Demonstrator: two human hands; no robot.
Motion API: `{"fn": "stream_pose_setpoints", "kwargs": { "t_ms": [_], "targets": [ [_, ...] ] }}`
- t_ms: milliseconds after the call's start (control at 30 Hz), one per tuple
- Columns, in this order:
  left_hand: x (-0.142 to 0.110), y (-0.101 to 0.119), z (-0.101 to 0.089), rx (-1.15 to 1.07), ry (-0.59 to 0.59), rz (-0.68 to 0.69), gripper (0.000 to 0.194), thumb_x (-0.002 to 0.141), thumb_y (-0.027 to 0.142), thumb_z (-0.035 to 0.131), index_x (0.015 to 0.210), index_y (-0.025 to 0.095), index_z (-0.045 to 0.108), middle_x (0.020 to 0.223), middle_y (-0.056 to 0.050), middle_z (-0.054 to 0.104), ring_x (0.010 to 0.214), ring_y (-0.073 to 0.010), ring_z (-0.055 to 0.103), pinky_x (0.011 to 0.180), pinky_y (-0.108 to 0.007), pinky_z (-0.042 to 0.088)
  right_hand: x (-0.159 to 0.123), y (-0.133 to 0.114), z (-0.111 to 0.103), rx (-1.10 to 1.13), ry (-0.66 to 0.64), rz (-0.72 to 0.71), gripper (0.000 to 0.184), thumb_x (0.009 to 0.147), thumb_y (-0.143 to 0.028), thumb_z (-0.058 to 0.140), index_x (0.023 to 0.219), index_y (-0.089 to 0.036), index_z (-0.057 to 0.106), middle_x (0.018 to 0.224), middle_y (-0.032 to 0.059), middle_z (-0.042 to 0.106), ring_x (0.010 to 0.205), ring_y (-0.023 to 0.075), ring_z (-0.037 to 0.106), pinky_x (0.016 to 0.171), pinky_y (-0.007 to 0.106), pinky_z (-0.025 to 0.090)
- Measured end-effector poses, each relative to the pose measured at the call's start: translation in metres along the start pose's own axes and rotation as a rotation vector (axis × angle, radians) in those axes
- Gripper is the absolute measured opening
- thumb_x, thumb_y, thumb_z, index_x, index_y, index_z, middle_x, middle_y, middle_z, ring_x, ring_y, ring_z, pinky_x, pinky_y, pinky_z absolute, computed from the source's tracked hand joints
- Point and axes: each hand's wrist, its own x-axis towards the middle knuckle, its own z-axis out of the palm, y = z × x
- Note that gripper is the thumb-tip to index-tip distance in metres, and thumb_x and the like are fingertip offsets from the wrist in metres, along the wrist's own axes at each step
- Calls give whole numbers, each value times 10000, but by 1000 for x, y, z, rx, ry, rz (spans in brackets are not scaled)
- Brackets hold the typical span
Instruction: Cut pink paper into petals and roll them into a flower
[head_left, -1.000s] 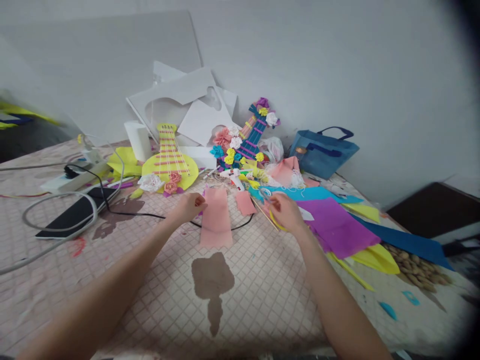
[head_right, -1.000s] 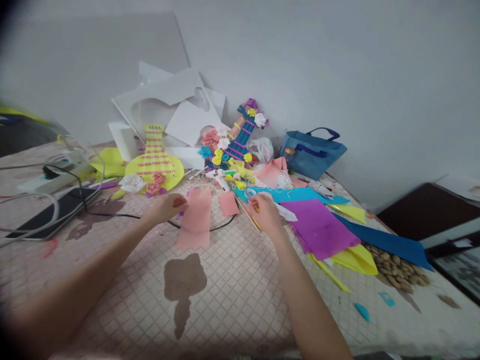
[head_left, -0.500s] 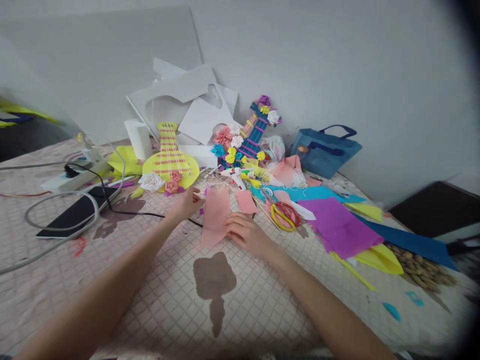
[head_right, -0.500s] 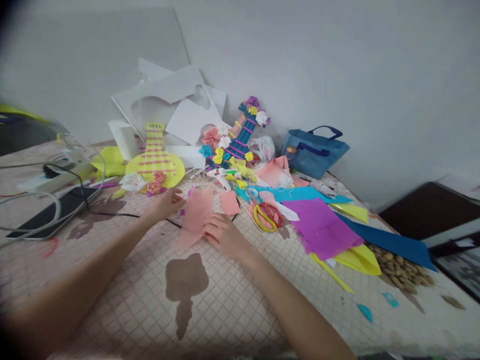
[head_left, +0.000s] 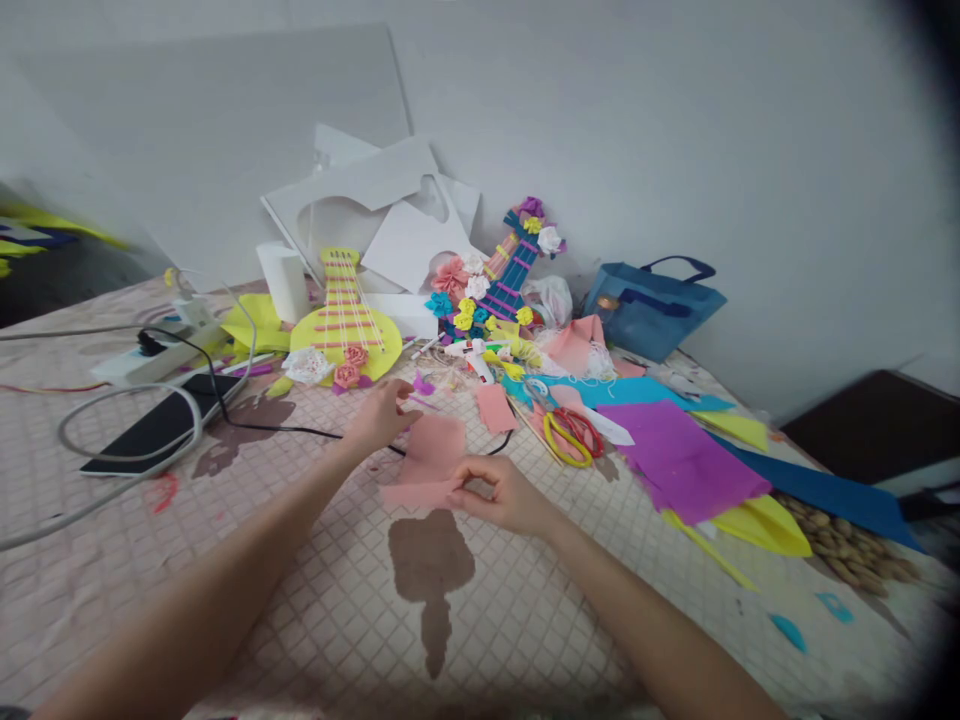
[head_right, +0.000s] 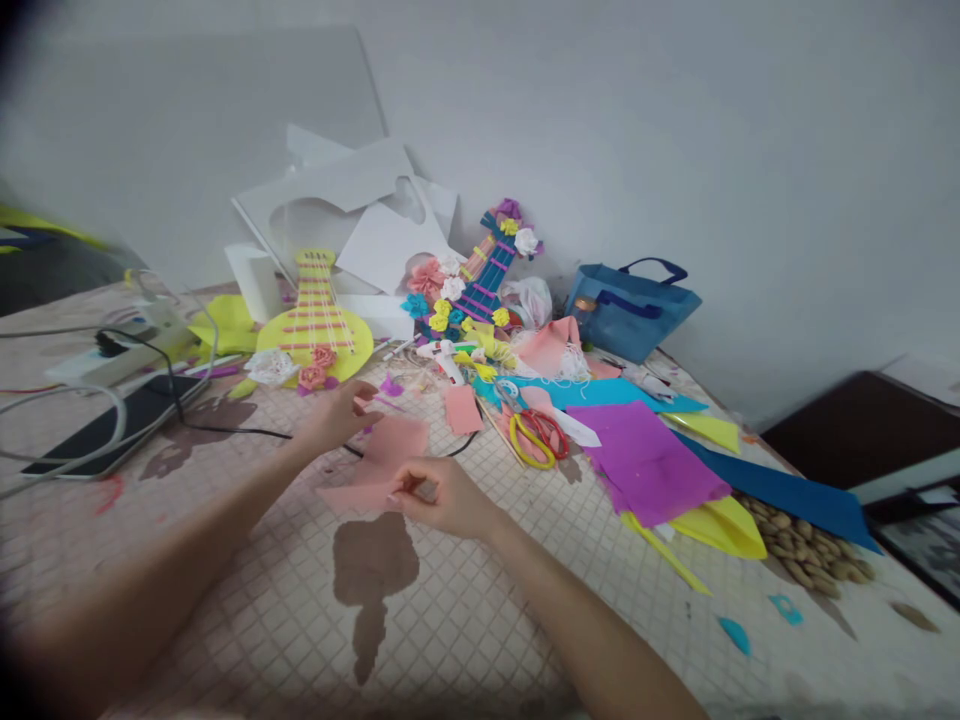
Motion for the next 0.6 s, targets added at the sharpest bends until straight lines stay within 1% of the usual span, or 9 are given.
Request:
{"fn": "stream_pose_setpoints", "kwargs": {
  "t_ms": [67,167,233,333,433,500,600],
  "targets": [
    [-2,0,4,193,7,79,291,725,304,603,969,148,571,998,-94,579,758,-176,602,719,-311,473,0,0,1,3,-20,7,64,789,-238,587,768,-179,592,727,0,615,708,126,575,658,227,441],
    [-5,4,8,316,-50,56,246,737,321,587,924,161,589,966,-90,577,791,-196,602,681,-287,455,0,-1,3,0,-48,25,62,790,-230,580,762,-175,590,715,-4,607,691,120,564,621,213,423],
    [-5,6,9,318,-76,55,206,714,300,600,868,163,599,929,-85,579,772,-196,597,665,-283,446,-1,-2,3,4,-56,36,65,790,-233,581,765,-173,590,717,-5,605,695,119,562,616,210,418],
    [-2,4,9,255,-86,84,126,672,245,617,764,161,599,859,-75,590,748,-189,590,666,-279,445,0,-1,3,30,-55,47,66,786,-238,587,774,-173,589,718,-7,600,699,118,560,634,214,421],
    [0,0,8,225,-95,88,61,649,207,615,692,175,586,787,-50,611,735,-183,587,646,-267,439,2,3,2,75,-15,59,65,782,-238,587,767,-176,575,718,-11,583,695,116,551,651,222,428],
    [0,0,8,209,-101,83,57,651,194,603,703,179,585,742,-32,622,707,-175,585,616,-259,428,4,6,1,99,38,72,66,780,-231,579,750,-177,559,712,-13,560,681,113,535,637,221,429],
    [-2,1,8,190,-96,76,187,662,182,586,848,174,596,710,-15,630,666,-165,580,588,-254,411,5,9,0,106,65,93,59,774,-220,573,742,-177,548,711,-11,550,667,111,526,615,218,431]
  ]
}}
